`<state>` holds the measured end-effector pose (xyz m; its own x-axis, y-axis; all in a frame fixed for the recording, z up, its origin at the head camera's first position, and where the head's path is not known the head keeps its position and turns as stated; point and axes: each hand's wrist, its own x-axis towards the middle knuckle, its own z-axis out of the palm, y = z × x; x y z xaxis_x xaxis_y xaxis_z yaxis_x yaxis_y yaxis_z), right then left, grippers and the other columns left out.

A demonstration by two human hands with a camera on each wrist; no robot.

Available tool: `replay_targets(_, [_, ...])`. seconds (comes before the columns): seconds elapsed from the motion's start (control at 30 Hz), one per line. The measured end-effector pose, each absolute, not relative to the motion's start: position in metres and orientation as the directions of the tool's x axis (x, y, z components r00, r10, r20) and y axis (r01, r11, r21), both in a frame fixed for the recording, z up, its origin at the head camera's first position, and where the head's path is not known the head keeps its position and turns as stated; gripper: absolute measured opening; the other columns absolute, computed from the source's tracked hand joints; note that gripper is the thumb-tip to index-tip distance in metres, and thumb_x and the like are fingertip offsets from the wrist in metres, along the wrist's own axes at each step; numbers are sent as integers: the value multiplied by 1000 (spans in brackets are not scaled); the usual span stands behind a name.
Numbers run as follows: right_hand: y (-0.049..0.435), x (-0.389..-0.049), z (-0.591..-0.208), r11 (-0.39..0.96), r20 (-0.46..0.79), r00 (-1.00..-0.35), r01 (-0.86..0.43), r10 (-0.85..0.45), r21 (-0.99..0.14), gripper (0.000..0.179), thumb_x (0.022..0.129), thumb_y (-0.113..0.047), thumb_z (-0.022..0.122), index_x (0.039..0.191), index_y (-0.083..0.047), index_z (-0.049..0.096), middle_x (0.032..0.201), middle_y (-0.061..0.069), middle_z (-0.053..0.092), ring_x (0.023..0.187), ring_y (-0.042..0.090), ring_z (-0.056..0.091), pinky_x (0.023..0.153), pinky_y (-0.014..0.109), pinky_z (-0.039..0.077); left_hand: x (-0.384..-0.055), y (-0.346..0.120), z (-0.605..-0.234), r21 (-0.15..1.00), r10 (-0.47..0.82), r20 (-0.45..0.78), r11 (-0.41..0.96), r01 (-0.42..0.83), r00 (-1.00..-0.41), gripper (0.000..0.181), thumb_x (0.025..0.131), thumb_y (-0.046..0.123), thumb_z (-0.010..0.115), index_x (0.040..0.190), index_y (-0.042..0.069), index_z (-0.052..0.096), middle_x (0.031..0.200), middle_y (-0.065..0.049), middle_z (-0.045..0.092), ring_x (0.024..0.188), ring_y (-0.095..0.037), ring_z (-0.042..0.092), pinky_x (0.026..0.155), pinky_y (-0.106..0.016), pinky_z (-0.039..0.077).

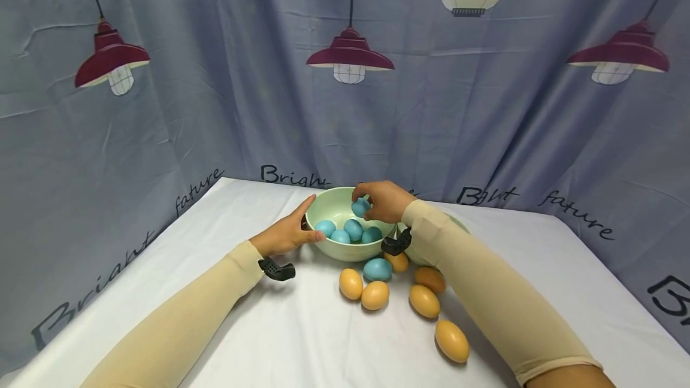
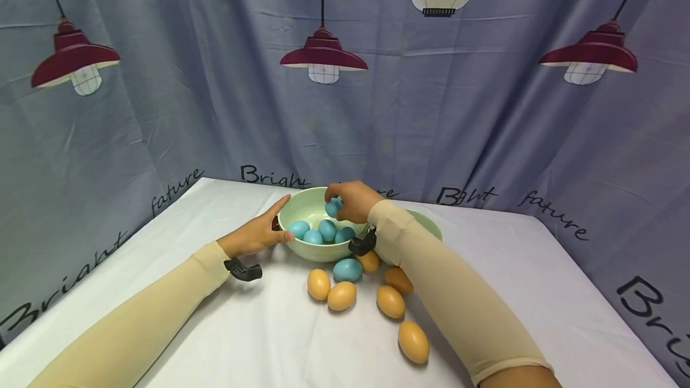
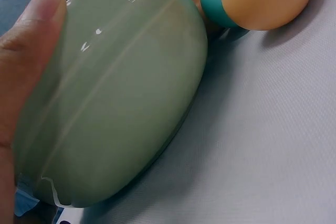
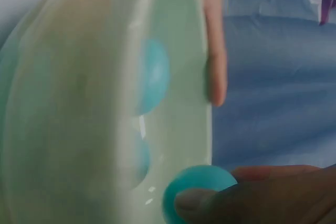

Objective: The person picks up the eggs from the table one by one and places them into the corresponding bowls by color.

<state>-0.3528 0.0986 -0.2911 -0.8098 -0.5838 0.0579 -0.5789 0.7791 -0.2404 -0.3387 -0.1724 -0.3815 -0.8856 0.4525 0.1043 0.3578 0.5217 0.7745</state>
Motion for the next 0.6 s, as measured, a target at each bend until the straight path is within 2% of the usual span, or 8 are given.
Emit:
replay_targets(0.2, [103,-365,-308,795,17,-811,-578,-585,-182,43,83,-9,75,123,-18,63,120,1,65,104,22,60,89,39,50,-339,-172,-381,790,460,112,497,360,-881,113,79,52,75,157,28,-3,163,-5,12,144,-23,24,119,-46,18])
replay_targets(0.4, [101,-367,-314,809,7,-818,-571,-576,-137,40,82,-14,76,120,-19,65,120,-1,66,106,21,61,92,39,50,-339,-171,-381,786,462,114,500,365,-879,116,75,61,74,157,28,-3,163,-5,12,145,-23,23,119,-46,18])
replay_targets(0.6, [92,-363,-315,820,-57,-818,-570,-572,-54,37,86,-17,70,123,-17,63,117,2,67,98,18,61,88,38,51,-338,-172,-382,775,458,116,514,369,-882,117,74,64,72,157,30,-3,163,-4,10,146,-24,20,119,-47,17])
